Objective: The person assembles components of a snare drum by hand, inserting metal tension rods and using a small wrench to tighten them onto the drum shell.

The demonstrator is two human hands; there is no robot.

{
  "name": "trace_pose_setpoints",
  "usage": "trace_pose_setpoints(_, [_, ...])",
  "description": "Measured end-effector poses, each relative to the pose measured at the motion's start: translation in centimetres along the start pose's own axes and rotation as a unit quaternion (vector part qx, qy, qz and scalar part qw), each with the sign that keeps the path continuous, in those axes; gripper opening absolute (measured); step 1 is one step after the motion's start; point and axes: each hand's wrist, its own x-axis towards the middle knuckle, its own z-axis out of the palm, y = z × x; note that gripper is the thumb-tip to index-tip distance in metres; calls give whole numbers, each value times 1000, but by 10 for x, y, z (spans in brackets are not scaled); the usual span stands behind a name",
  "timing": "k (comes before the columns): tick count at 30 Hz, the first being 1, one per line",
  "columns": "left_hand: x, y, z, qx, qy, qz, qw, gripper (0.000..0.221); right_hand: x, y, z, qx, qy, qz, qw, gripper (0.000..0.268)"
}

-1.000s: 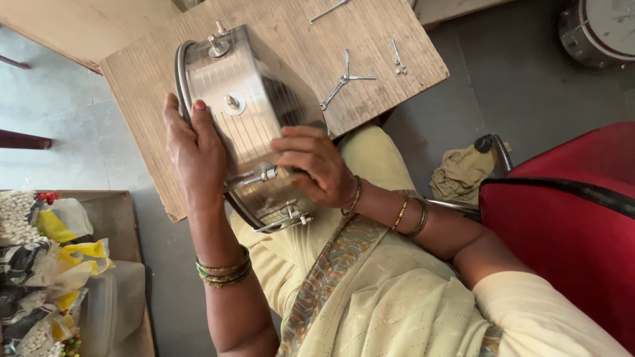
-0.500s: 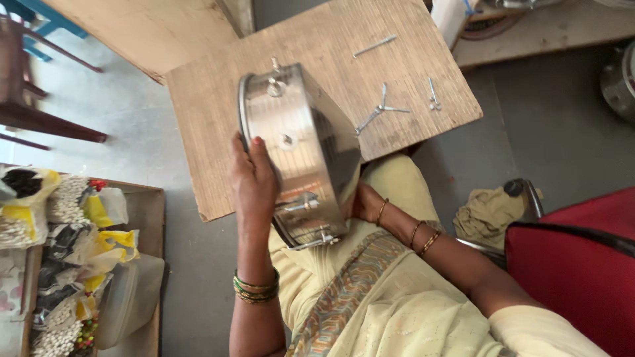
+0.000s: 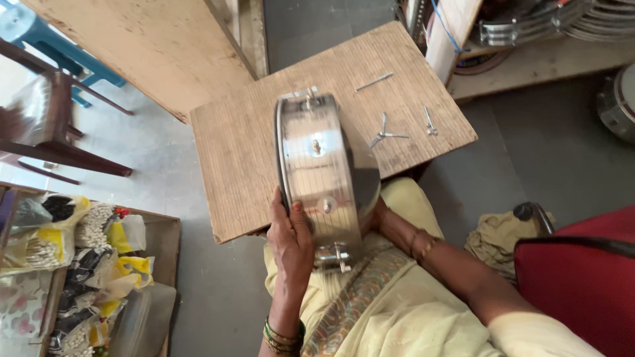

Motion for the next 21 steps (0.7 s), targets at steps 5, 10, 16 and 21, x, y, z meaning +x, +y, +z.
trace_pose_setpoints(5, [-4,-39,15,-11,58,105,993,44,36,-27,-34,-93,32,-113,989,56])
trace_pose_setpoints(10, [-8,-70,24,-104,74,86,988,41,61,-25,-71,-41,138,-119,982,55])
trace_pose_setpoints(16, [-1,-54,14,-88,63,72,992,41,53,-20,-77,-69,232,-80,967,59])
trace_pose_setpoints(21, [17,-33,9,34,52,71,995,40,36,-27,-96,-183,250,-88,947,43])
